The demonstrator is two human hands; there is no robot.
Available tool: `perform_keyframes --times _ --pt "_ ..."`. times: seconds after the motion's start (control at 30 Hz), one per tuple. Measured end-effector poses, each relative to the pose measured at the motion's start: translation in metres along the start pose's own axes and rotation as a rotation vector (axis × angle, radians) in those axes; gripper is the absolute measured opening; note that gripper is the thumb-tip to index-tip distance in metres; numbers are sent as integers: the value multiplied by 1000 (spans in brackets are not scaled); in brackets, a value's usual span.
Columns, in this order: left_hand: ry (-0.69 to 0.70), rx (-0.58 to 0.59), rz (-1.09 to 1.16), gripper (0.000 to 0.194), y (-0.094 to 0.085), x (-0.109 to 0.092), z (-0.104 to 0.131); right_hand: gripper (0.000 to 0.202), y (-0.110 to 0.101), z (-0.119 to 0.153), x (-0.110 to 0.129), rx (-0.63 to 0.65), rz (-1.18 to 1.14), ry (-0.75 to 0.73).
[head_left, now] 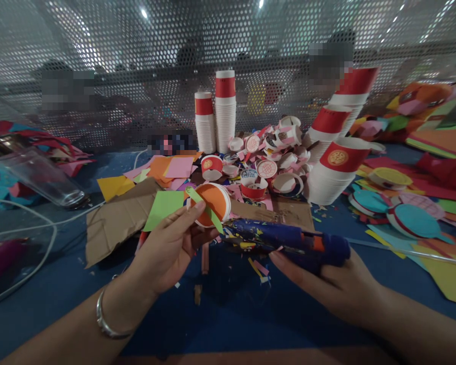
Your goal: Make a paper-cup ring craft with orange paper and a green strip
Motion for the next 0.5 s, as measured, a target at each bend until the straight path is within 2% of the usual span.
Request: perform_keyframes --times 0.23,0.37,0.5 --pt "-6 37 1 27 -2 0 0 18 1 3 -6 -41 168 -161" --pt "12 42 -9 31 -2 0 0 18 2 6 -9 -92 234 -163" --pt "16 51 -12 27 -3 1 1 14 1 1 -3 -97 249 -211"
Point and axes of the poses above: each hand's wrist, its own z-axis away from the middle knuckle, its own y-axis out of the palm, x = y × z, the point moved 1 cm from there along -z, towards the middle knuckle, and after that the axes turned 2 degrees about -z, right-handed, at the moved point
